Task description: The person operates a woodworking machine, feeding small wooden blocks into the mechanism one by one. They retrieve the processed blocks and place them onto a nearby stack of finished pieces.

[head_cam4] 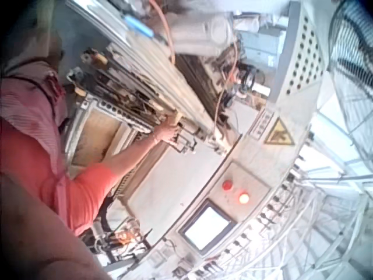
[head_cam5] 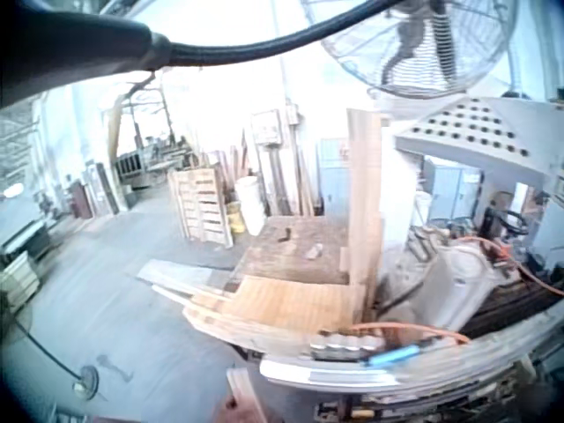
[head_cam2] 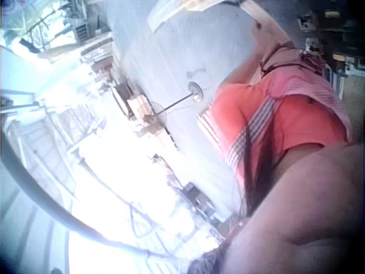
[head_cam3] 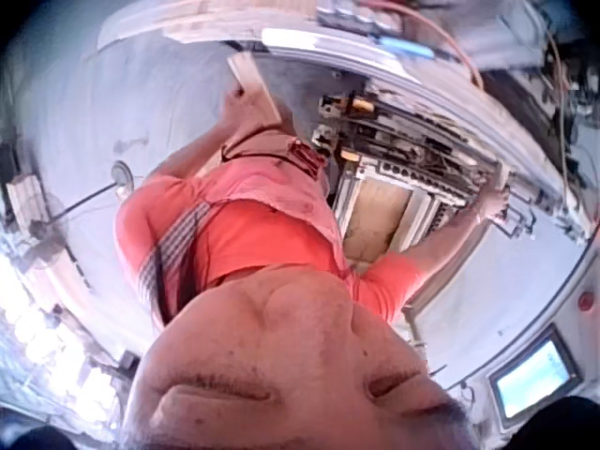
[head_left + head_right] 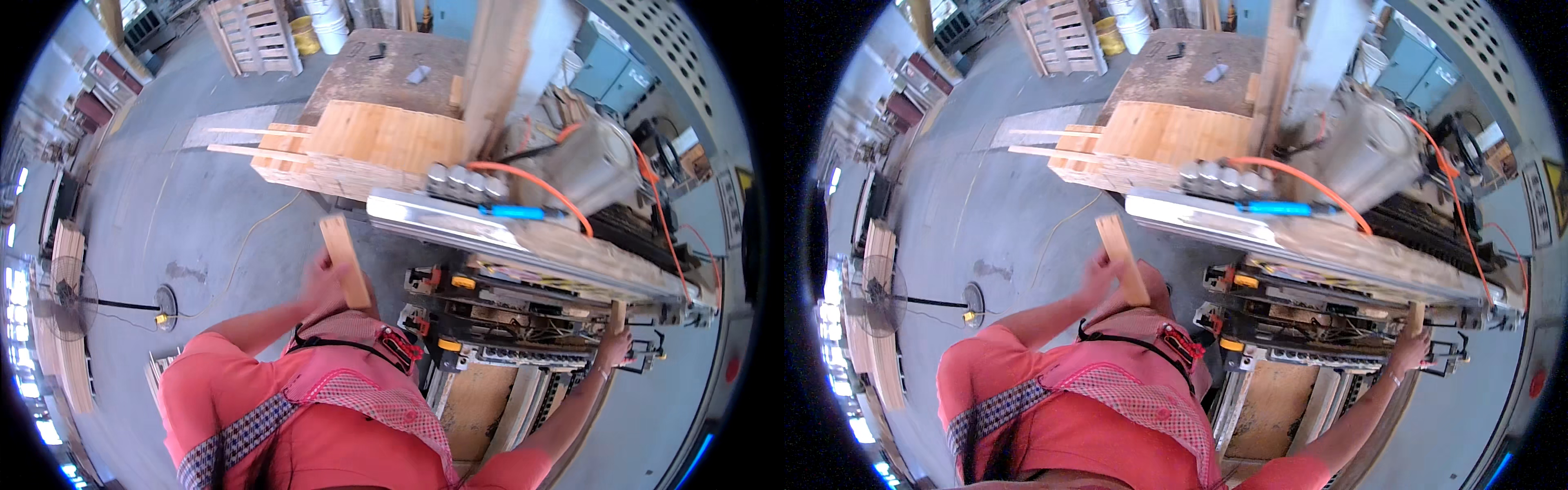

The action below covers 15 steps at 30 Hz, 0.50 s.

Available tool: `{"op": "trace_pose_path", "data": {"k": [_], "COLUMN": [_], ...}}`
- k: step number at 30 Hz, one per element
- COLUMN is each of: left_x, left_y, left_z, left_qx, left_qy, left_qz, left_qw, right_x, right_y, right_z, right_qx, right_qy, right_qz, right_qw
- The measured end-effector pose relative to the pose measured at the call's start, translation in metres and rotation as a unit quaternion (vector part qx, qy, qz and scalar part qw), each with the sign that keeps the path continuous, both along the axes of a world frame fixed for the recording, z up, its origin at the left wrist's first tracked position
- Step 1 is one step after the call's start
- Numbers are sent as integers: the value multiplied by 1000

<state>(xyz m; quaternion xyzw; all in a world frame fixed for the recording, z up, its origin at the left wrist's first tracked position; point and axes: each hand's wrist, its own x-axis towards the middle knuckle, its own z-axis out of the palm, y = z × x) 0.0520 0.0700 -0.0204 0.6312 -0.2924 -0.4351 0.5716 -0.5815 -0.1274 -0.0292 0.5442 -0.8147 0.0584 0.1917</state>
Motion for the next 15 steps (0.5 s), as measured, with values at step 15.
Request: {"op": "trace_pose_path", "data": {"k": [15], "left_x": [337], "left_y": [-246], "left_z": [-141], "left_qx": [117], "left_qy": [-133], "left_qz": [124], "left_qw": [976], "right_x": [175], "right_y": [170], "right_z": [4], "right_qx": [121], "right_qy": [-211], "right_qz": [78], "right_qw": [967]}}
